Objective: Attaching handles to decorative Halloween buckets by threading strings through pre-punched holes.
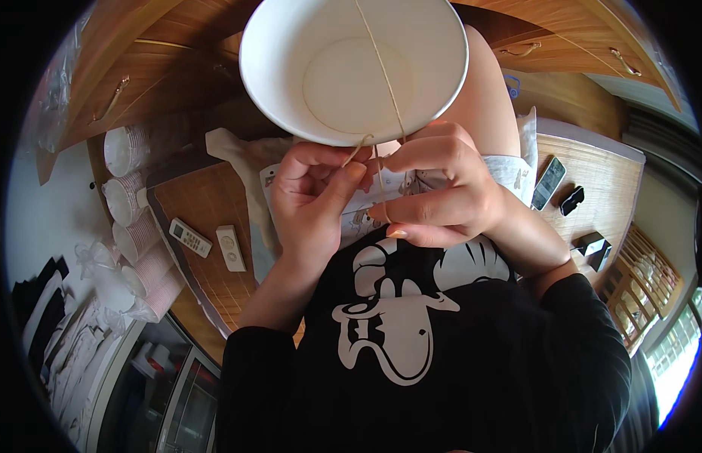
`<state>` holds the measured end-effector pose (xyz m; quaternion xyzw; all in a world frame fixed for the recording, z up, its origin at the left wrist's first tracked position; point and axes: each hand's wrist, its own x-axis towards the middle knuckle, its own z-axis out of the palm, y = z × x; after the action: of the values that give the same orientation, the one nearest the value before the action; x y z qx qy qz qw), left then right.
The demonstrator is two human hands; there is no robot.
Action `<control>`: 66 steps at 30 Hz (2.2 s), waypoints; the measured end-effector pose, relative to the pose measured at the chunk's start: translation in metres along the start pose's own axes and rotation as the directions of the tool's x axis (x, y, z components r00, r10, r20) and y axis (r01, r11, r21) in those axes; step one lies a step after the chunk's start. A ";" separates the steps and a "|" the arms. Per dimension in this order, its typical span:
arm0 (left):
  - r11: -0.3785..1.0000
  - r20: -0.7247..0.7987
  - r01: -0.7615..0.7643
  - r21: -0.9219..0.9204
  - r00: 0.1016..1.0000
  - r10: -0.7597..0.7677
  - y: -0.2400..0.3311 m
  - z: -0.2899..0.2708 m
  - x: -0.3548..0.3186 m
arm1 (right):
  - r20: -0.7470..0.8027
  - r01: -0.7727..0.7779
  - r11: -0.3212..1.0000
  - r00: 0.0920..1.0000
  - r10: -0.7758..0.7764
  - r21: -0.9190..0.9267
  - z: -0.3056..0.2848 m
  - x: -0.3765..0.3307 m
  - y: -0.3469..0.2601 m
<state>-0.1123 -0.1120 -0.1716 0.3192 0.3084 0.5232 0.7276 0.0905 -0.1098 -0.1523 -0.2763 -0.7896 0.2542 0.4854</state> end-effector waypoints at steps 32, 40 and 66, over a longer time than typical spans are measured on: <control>0.974 0.117 0.227 -0.003 0.967 -0.225 0.009 0.011 0.004 | -0.262 -0.331 0.773 0.940 0.218 -0.541 -0.029 -0.007 0.002; 0.998 0.476 -0.038 0.053 0.879 0.008 0.066 0.038 -0.013 | -0.031 0.020 0.931 0.999 -0.034 -0.364 -0.072 0.039 -0.039; 0.966 0.294 -0.257 -0.023 0.922 0.252 0.104 0.119 0.124 | -0.185 -0.117 0.680 0.982 -0.028 -0.724 -0.156 0.158 -0.065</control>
<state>-0.0457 0.0162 -0.0318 0.4363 0.1568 0.5573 0.6888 0.1601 -0.0281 0.0524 -0.4882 -0.7706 -0.0966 0.3981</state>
